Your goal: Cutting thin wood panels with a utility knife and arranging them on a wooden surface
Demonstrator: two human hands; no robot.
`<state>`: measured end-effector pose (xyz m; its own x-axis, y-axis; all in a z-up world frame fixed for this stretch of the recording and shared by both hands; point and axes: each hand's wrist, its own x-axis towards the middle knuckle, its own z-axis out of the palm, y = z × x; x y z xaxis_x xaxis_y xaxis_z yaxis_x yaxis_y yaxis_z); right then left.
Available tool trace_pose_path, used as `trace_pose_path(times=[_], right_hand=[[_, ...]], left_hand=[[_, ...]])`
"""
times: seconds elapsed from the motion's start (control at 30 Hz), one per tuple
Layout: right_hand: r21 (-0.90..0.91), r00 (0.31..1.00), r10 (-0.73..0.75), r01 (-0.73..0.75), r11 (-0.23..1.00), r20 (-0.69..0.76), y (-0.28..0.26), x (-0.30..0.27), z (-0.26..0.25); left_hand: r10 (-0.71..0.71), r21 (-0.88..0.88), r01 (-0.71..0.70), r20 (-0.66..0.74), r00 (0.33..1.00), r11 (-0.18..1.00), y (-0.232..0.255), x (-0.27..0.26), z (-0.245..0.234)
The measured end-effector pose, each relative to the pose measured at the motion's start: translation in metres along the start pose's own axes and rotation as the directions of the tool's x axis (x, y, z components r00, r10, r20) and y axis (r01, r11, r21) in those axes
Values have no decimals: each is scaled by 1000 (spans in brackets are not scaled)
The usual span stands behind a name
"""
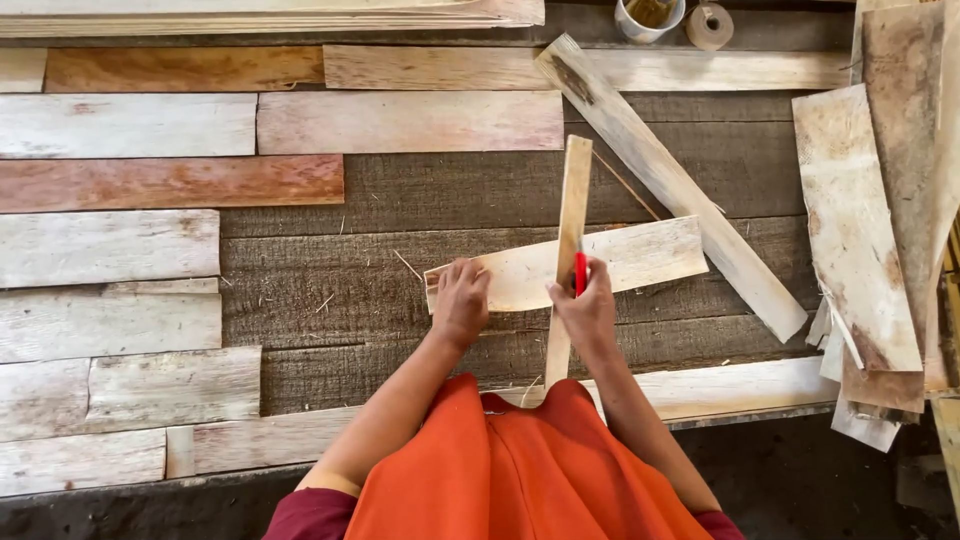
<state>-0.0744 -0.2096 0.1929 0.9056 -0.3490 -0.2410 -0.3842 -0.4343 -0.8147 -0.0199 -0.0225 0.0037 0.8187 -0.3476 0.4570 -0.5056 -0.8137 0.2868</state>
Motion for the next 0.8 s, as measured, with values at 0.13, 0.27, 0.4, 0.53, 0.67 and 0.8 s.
trace_pose_path(times=[0.13,0.27,0.4,0.53,0.67,0.8], right_hand=[[-14,998,61,-61,998,9,9,2,1],[-4,995,72,-72,997,67,3,-5,11],[-30,988,48,-44,999,147,-6,-16,28],[-120,977,25,1,993,213,20,-12,58],[-279,980,-1,57,959,197,45,-8,77],[-305,988,-54,95,948,143,78,-3,94]], left_hand=[[-100,45,90,344,934,995,20,11,-49],[-169,86,147,623,764,985,21,15,-57],[-176,144,106,685,707,984,24,16,-62],[-192,176,94,694,694,980,22,12,-48],[-180,108,146,690,701,983,19,11,-46],[-159,29,184,651,743,982,13,5,-40]])
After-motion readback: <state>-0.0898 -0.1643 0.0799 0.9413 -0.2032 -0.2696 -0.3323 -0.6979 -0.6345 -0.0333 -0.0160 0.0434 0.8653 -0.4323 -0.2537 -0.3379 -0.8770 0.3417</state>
